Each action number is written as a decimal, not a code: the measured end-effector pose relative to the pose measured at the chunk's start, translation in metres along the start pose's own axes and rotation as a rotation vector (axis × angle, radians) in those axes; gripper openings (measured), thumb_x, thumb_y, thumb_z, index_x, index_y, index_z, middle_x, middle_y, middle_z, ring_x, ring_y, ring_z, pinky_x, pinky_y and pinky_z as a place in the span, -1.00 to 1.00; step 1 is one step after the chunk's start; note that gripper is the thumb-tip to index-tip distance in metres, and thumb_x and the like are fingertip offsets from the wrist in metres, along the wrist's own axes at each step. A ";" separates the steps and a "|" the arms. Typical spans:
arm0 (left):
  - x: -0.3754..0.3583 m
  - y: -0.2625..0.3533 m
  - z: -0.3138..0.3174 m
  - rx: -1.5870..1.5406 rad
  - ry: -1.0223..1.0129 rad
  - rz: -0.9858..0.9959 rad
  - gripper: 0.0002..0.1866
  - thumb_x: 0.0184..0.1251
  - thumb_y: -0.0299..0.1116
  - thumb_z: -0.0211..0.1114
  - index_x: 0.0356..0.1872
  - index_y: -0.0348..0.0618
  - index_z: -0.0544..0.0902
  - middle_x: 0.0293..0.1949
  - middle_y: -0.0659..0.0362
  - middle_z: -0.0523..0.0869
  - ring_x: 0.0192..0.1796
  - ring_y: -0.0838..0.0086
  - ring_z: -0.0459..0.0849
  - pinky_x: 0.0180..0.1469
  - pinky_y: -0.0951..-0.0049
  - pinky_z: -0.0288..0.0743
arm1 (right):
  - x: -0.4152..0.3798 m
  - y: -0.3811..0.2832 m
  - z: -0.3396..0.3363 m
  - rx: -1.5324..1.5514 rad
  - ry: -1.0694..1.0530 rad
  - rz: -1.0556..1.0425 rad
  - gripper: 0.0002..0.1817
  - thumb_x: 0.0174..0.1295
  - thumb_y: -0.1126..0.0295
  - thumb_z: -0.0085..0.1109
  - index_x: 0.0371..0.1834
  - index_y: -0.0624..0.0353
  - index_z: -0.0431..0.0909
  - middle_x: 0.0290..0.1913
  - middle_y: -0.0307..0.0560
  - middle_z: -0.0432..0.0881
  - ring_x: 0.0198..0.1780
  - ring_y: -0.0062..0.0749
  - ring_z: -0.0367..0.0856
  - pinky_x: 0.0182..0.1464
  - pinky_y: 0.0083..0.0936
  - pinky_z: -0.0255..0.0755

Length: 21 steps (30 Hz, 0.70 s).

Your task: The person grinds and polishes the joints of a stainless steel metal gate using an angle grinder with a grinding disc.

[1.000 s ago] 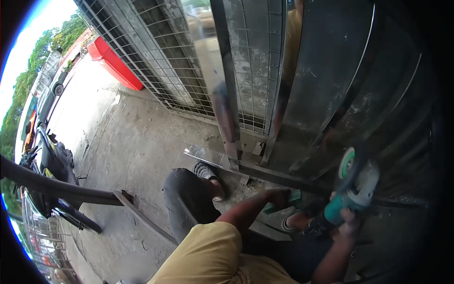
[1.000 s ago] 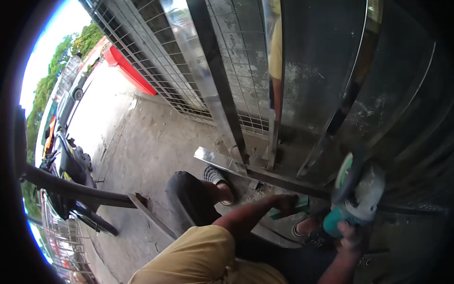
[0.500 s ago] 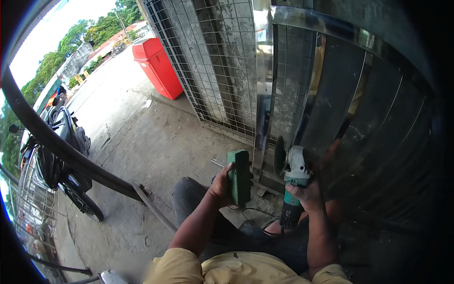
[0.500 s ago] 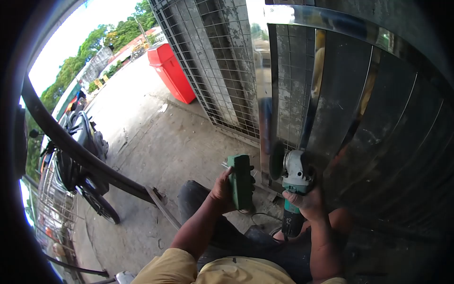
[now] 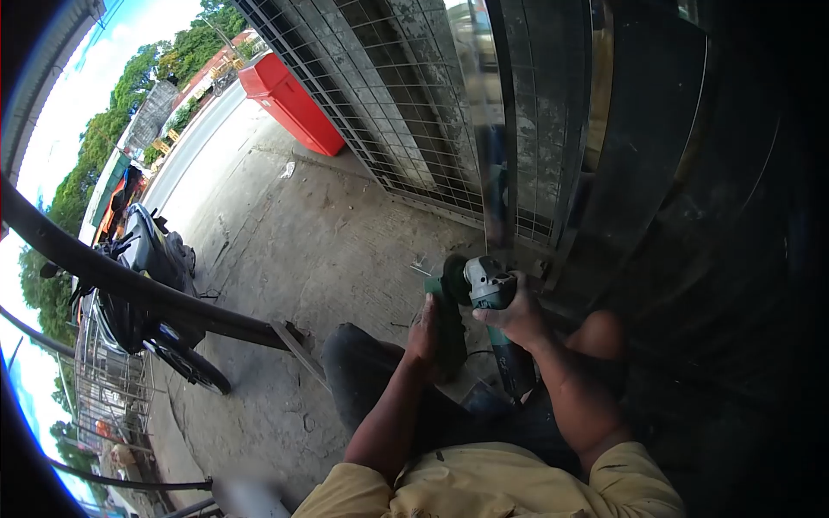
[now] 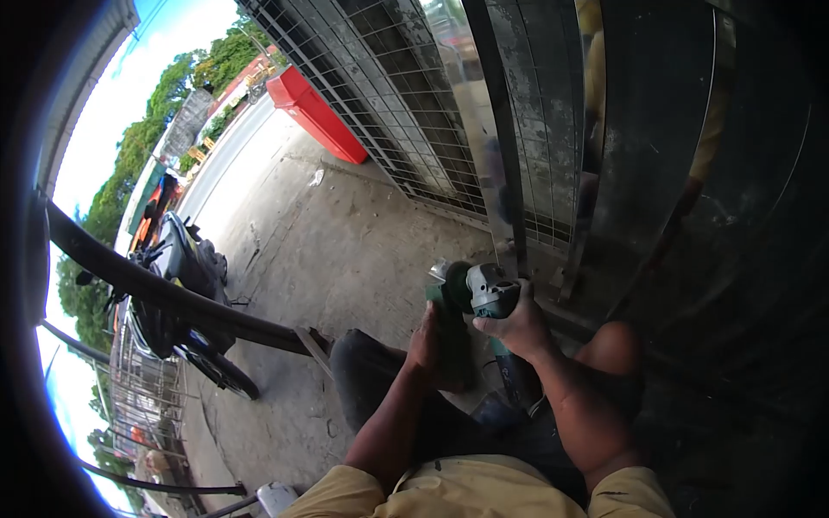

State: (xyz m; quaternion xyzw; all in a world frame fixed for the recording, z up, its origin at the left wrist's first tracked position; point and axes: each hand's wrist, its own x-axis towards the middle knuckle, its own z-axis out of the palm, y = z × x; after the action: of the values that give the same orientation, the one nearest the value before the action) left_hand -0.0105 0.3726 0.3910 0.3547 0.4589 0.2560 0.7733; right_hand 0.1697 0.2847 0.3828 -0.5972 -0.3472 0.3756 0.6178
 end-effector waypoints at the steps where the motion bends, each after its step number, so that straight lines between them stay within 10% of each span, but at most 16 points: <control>1: 0.002 -0.001 -0.002 0.013 0.023 0.001 -0.30 0.52 0.33 -0.01 0.07 -0.21 0.59 -0.17 0.10 0.68 -0.18 0.38 0.66 -0.11 0.36 0.56 | 0.003 -0.003 0.002 -0.072 -0.015 0.020 0.00 -0.13 0.20 0.68 0.30 0.35 0.19 0.07 -0.03 0.52 0.07 -0.41 0.53 0.16 -0.38 0.49; 21: 0.036 0.013 -0.025 0.295 0.168 0.152 -0.30 0.60 0.25 -0.06 0.02 -0.32 0.64 -0.20 0.06 0.71 -0.15 0.37 0.65 -0.05 0.32 0.54 | 0.035 0.020 0.027 -0.205 -0.070 0.118 0.05 -0.17 0.11 0.69 0.31 0.38 0.23 0.07 0.11 0.59 0.08 -0.24 0.61 0.15 -0.32 0.52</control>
State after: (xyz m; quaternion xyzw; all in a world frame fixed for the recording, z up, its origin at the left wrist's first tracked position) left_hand -0.0175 0.4145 0.3735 0.4753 0.5264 0.2724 0.6503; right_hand 0.1616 0.3283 0.3637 -0.6632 -0.3693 0.3946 0.5178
